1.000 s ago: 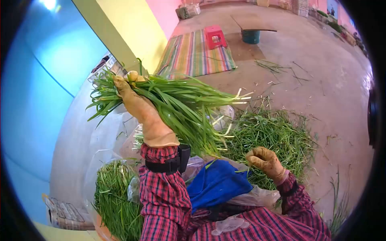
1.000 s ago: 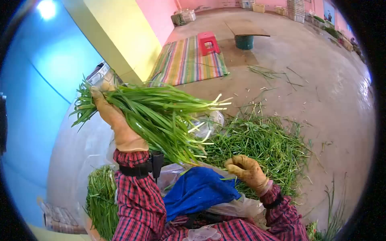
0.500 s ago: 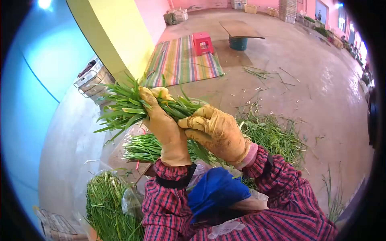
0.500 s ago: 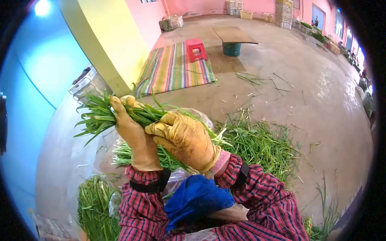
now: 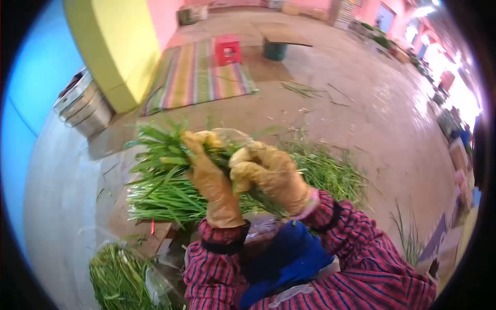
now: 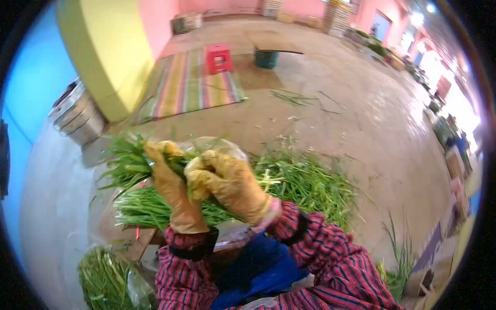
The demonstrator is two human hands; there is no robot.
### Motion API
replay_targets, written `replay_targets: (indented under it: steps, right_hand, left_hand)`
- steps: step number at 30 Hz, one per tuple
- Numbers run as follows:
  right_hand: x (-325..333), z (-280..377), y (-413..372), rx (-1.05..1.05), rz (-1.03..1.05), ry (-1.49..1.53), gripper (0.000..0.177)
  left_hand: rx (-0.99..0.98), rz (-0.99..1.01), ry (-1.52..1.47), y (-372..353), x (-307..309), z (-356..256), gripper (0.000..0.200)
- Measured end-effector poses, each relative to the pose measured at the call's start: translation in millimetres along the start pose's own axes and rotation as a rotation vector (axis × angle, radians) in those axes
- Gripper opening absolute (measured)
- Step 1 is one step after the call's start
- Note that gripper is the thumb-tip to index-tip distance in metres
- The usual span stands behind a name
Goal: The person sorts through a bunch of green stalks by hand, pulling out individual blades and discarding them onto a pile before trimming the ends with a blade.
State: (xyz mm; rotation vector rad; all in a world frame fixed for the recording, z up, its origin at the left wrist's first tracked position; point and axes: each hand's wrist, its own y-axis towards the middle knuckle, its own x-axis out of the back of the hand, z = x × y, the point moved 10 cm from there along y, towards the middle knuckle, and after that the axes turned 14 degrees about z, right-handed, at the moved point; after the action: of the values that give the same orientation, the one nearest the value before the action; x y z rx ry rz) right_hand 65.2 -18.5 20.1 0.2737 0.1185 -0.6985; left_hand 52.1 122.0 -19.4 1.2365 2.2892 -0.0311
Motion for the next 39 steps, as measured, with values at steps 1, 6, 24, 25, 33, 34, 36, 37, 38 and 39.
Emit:
replay_targets:
  steps: [1,6,24,25,33,34,36,37,38,39]
  right_hand:
    - [3,-7,1,0.029,0.022,0.044,0.011]
    - [28,2,-15,0.002,-0.096,-0.012,0.015]
    - [61,0,-201,0.036,-0.052,1.019,0.073]
    - [75,-19,-209,0.037,-0.043,1.022,0.073]
    - [66,-30,-228,-0.124,0.047,0.896,0.039]
    - [88,-28,-238,-0.127,-0.117,0.621,0.036]
    - [96,-9,-237,-0.071,-0.164,0.528,0.033]
    - [102,-3,-242,-0.087,-0.231,0.499,0.032]
    - [115,-6,-246,-0.086,-0.229,0.396,0.027]
    - [115,4,-253,-0.135,-0.280,0.351,0.034]
  left_hand:
    - [0.053,0.056,-0.195,-5,-14,1,0.039]
    - [0.139,-0.117,-0.159,-23,-29,-1,0.041]
    - [-0.659,1.163,0.431,-202,-207,-54,0.022]
    - [-0.605,1.522,0.421,-234,-214,-36,0.009]
    - [-1.030,1.506,1.115,-324,-217,-29,0.041]
    - [-1.003,1.575,1.184,-323,-214,-29,0.050]
    - [-0.746,1.585,1.018,-304,-202,-37,0.054]
    - [-0.499,1.572,0.830,-288,-191,-38,0.059]
    - [-0.237,1.572,0.606,-272,-174,-29,0.062]
    - [0.076,1.444,0.399,-256,-147,-19,0.058]
